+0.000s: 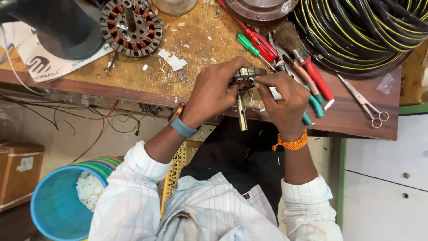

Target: The person works on a small cylindrical electrical component, likely a motor armature, using a screwdriver to adjust parts and scissors to trim small white pieces. The person repeatedly inserts the white pieces into slots on the component and secures them.

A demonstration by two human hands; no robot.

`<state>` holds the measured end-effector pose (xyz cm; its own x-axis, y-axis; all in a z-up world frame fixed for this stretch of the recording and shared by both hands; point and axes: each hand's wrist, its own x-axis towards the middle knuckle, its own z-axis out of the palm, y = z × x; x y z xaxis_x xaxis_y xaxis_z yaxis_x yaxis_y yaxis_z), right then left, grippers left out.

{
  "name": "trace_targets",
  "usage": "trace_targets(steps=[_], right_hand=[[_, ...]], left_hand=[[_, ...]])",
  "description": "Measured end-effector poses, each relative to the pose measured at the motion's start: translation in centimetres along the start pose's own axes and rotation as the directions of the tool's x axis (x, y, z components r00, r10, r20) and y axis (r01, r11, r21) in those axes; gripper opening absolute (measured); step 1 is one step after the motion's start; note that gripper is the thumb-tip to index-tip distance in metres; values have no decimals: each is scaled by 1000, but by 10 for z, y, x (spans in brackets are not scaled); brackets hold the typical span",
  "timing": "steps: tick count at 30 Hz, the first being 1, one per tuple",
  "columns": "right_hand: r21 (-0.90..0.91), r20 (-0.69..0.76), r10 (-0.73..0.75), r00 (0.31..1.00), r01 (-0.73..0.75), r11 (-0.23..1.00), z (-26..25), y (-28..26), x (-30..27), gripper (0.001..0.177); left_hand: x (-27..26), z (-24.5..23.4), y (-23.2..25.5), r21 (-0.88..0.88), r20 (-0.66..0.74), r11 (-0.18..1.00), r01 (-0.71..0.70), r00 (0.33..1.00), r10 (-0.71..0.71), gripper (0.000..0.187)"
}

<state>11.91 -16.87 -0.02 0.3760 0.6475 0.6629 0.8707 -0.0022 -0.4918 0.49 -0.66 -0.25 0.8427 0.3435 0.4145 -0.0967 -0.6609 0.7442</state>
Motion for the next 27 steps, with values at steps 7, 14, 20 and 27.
trace_targets(steps=[7, 14, 20, 27], right_hand=[[-53, 35, -47, 998, 49, 997, -4, -1, -4, 11], [72, 32, 66, 997, -68, 995, -4, -10, 0, 15], [138, 90, 54, 994, -66, 988, -6, -1, 5, 16], [6, 203, -260, 944, 264, 964, -16, 9, 15, 14]], left_hand=[[4, 1, -10, 18, 67, 995, -96, 993, 94, 48], [-4, -20, -1, -131, 135, 985, 114, 986, -96, 57], [-7, -11, 5, -53, 123, 948, 314, 944, -306, 35], [-8, -16, -1, -53, 166, 985, 162, 974, -151, 37]])
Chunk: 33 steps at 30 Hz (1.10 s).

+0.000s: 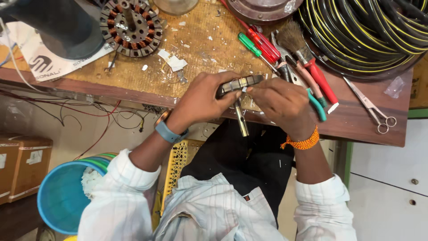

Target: The person works on a small cylindrical electrical component, likely a motor armature, using a screwdriver to adjust parts and scissors to trim small white pieces. The person repeatedly inserts the white pieces into slots on the component and secures them.

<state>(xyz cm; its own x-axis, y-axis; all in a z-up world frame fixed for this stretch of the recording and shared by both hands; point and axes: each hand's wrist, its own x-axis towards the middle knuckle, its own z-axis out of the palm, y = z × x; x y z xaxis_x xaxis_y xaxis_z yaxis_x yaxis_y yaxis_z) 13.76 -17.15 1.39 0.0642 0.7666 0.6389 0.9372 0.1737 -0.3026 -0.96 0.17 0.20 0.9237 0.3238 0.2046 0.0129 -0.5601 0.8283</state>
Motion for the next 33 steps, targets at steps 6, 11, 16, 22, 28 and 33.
trace_targets(steps=[6, 11, 16, 22, 28, 33], right_hand=[[-48, 59, -140, 988, 143, 989, -4, 3, 1, 19], [-104, 63, -191, 980, 196, 975, -2, 6, 5, 19], [-84, 75, -219, 973, 225, 971, -1, 11, 3, 27], [-122, 73, -228, 971, 236, 964, 0, 14, 1, 28], [-252, 57, -241, 969, 247, 936, 8, 9, 1, 25], [-277, 40, -220, 975, 223, 935, 12, 3, 1, 25]], left_hand=[[-2, 2, -2, 119, -7, 991, -68, 998, 69, 35], [1, 1, 2, 157, 5, 988, -3, 1000, 3, 38], [4, 4, 4, 185, -22, 982, -32, 999, 37, 36], [10, 3, 2, 192, 6, 981, -31, 1000, 30, 39], [12, -6, -2, 189, 36, 976, -110, 994, 105, 40], [18, -9, -5, 186, 87, 973, -140, 988, 126, 41]])
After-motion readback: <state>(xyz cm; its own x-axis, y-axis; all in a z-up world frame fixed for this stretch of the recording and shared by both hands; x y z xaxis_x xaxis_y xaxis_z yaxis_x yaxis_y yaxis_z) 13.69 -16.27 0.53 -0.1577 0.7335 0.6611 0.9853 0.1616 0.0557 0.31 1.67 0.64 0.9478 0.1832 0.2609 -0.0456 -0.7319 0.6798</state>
